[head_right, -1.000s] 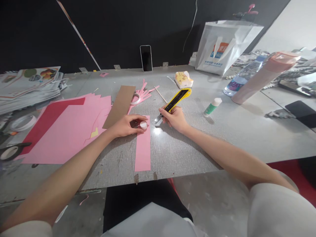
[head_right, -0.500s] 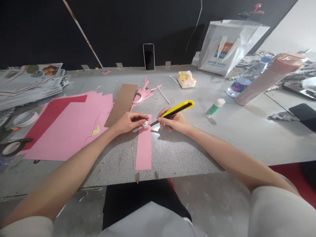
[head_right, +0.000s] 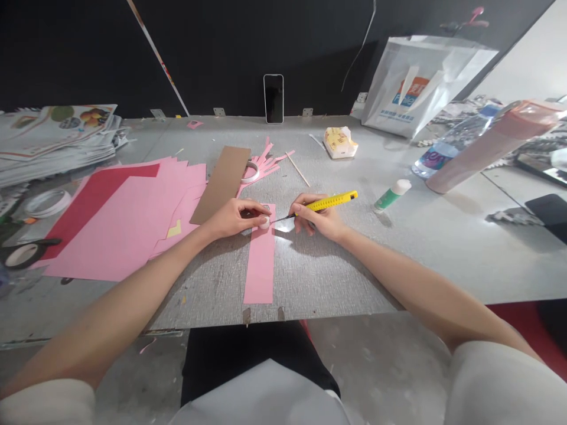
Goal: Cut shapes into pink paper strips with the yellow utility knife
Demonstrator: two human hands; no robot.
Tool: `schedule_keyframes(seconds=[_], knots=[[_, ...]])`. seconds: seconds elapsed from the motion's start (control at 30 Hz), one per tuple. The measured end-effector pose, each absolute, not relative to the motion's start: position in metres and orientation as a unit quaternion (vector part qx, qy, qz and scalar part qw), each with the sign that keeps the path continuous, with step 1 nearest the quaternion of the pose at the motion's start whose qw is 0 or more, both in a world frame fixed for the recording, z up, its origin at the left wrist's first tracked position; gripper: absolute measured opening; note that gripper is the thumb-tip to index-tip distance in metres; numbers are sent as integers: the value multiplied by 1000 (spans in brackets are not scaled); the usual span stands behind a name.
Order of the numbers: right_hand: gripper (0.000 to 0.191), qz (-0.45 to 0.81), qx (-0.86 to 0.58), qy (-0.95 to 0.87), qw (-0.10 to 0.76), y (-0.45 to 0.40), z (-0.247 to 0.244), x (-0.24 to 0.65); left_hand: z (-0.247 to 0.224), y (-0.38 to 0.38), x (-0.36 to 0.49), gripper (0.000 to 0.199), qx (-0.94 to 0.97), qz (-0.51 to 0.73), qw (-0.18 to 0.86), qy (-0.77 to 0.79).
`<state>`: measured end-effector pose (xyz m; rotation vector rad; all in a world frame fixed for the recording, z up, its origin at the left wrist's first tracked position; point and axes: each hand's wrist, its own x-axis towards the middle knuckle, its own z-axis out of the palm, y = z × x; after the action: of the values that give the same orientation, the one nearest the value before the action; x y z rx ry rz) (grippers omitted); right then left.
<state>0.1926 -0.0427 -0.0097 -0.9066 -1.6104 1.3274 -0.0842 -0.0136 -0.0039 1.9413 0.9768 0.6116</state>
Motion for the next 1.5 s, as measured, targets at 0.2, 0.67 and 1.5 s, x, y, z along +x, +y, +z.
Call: schedule_keyframes(seconds=[0.2,0.67,1.5], knots=[[38,534,-375,-625,429,-40,-13,195,-5,-12,-84,24,780,241,429,386],[36,544,-363,-628,422,-41,-12,195,-4,-12,-84,21,784,245,425,381],[57,493,-349,-690,399,-48,-8,192,-9,-9,-85,21,780,247,438,373]])
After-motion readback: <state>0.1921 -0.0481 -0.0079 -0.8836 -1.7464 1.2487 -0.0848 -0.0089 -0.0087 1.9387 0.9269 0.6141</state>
